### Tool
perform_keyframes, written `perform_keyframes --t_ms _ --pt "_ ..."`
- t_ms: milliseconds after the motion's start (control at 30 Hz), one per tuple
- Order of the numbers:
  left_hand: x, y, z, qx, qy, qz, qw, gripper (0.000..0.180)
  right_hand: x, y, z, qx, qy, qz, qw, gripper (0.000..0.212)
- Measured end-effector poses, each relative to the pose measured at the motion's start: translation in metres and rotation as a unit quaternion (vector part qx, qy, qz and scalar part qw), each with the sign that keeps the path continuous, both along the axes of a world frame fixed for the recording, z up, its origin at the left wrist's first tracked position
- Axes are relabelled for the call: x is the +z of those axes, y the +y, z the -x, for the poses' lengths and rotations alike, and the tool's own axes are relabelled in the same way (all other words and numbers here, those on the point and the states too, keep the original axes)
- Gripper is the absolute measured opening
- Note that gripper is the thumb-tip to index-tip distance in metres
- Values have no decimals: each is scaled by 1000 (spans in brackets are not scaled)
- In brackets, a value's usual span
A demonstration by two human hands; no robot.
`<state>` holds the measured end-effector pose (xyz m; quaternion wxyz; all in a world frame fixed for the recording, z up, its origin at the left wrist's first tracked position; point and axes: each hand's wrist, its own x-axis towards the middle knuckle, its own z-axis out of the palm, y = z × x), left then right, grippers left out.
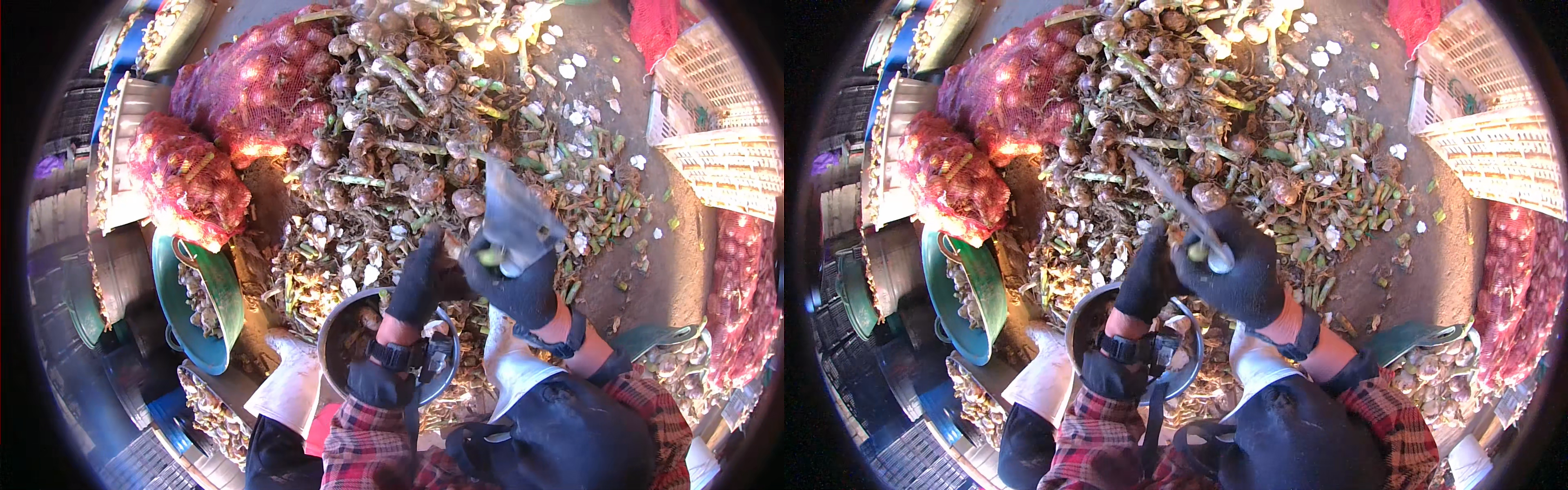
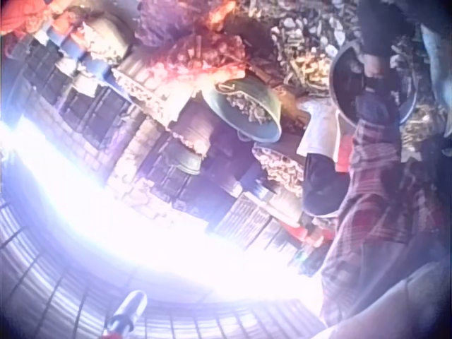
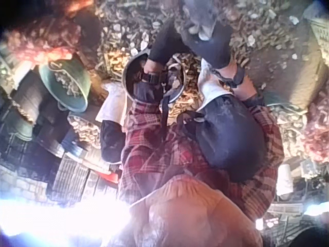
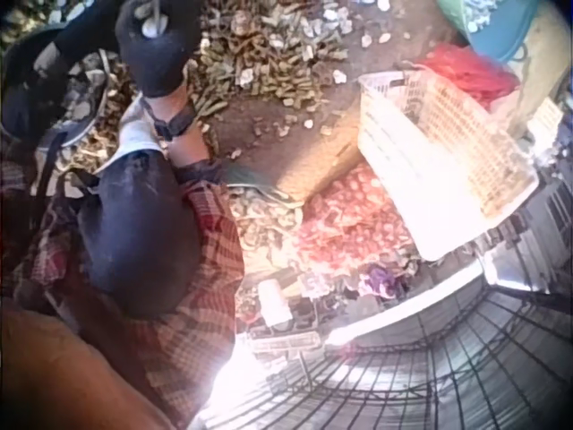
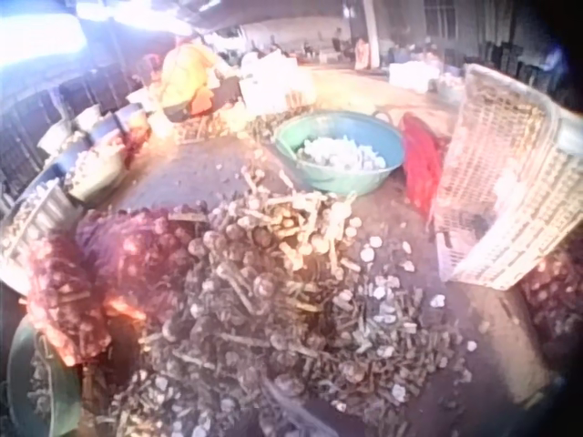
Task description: The person processes garlic by picking up individual bulbs from a pile, trimming the roots and stems with a cleaver, and dropping the cleaned bulbs into a metal bowl. After filling the bowl, the person empties the garlic into a larger green basin and resumes trimming more bulbs.
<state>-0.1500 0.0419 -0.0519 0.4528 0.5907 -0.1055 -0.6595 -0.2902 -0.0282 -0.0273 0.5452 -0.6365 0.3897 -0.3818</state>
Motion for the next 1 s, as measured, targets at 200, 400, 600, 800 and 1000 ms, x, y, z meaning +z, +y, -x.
perform_keyframes --t_ms 200,400,600,800,1000 --pt "3 -15 -22 219 119 164 955 40 -14 8 20 148 -41 104 983 30" --pt "30 -10 -31 92 -265 227 933 70 -7 -5 36 138 139 65 978 25" --pt "23 -5 -24 -1 -407 277 870 57 11 -11 16 152 173 206 951 25" --pt "19 6 -32 -74 -443 233 863 53 3 -5 7 161 245 261 920 23" --pt "37 11 -18 -109 -367 263 886 52 -42 -7 15 150 192 267 932 34"
